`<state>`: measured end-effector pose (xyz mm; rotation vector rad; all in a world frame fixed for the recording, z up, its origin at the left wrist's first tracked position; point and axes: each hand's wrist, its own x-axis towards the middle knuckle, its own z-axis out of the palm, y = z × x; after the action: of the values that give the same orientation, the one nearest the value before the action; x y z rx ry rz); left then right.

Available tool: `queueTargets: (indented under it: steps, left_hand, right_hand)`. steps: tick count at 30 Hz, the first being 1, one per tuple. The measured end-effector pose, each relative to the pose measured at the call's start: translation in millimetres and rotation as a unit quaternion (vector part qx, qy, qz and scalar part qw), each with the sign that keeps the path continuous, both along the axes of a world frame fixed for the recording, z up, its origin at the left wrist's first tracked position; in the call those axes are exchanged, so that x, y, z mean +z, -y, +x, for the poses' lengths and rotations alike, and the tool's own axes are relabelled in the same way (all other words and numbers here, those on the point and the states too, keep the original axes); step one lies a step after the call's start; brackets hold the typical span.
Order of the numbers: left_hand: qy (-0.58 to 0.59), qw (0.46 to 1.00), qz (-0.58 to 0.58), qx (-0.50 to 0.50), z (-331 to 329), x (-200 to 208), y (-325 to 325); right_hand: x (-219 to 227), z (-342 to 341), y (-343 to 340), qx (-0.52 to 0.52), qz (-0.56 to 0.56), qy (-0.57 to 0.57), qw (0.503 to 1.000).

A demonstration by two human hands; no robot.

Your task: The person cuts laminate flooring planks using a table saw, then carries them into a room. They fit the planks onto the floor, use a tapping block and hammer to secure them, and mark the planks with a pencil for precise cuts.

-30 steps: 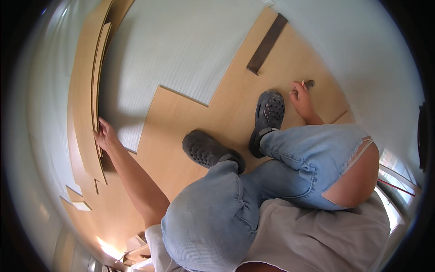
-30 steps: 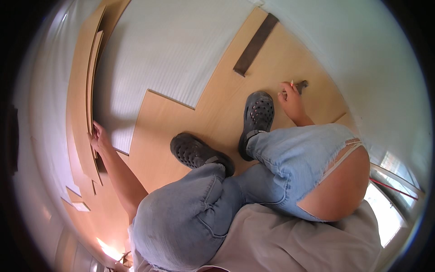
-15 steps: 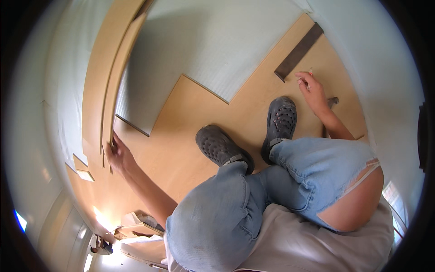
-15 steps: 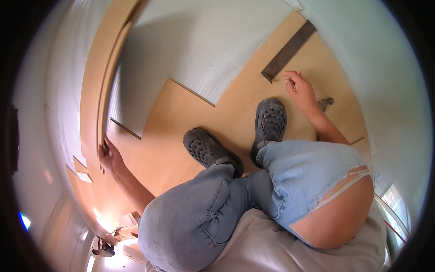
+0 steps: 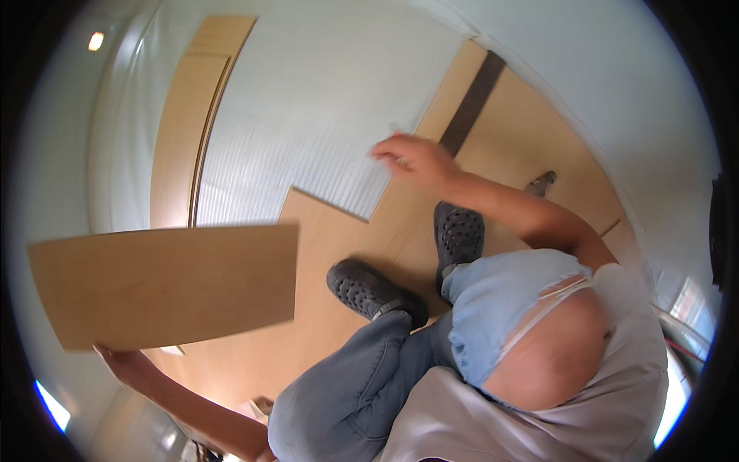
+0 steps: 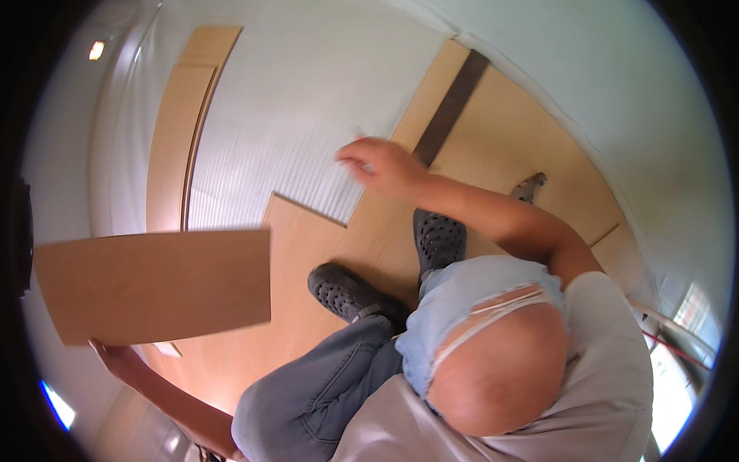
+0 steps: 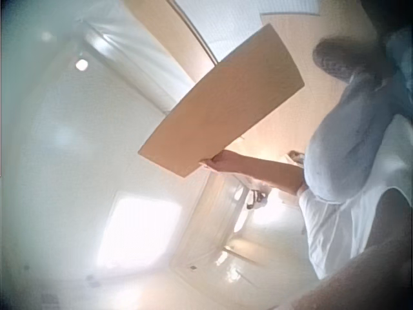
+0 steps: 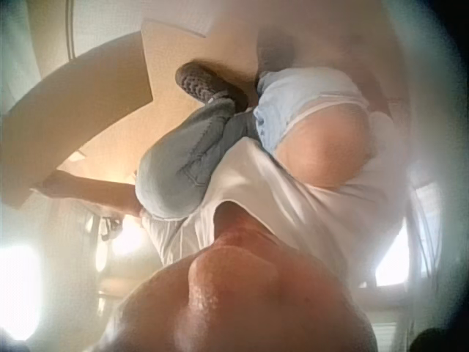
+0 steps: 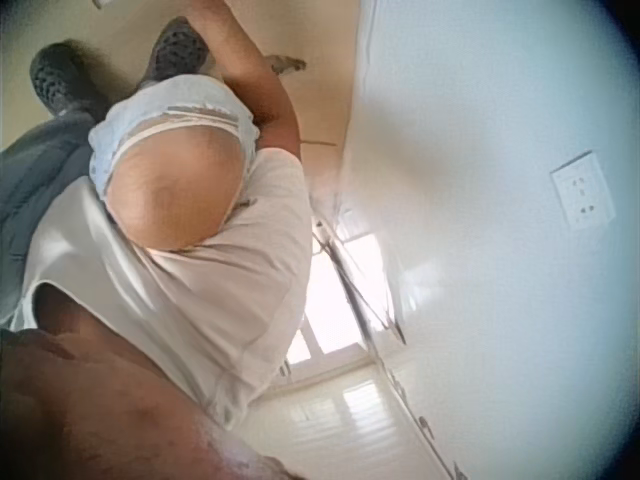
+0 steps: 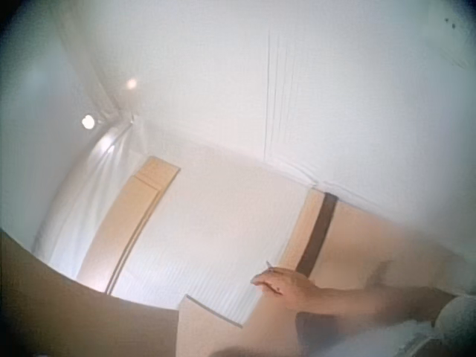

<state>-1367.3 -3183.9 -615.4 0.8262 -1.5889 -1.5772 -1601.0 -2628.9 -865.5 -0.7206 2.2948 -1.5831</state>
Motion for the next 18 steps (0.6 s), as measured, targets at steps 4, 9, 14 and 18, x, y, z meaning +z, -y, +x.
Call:
queueTargets:
  steps: [4, 9, 14, 18]
  left_hand:
    - [0.082, 0.989, 0.011, -0.125, -149.4, -43.9, 8.6]
    - [0.202, 0.914, -0.143, -0.321, -296.2, -104.8, -144.7]
    - [0.295, 0.845, -0.094, -0.435, -352.5, -148.8, -259.9]
    - [0.391, 0.776, -0.033, -0.494, -316.1, -209.2, -278.5]
  right_hand:
    - [23.5, 5.9, 65.6, 0.086, -0.131, 0.157, 0.975]
    - [58.8, 0.5, 66.3, -0.005, -0.181, 0.158, 0.971]
    - [42.0, 6.2, 28.5, -0.166, -0.176, 0.281, 0.929]
    - [-1.0, 6.3, 0.1, -0.268, -0.146, 0.268, 0.914]
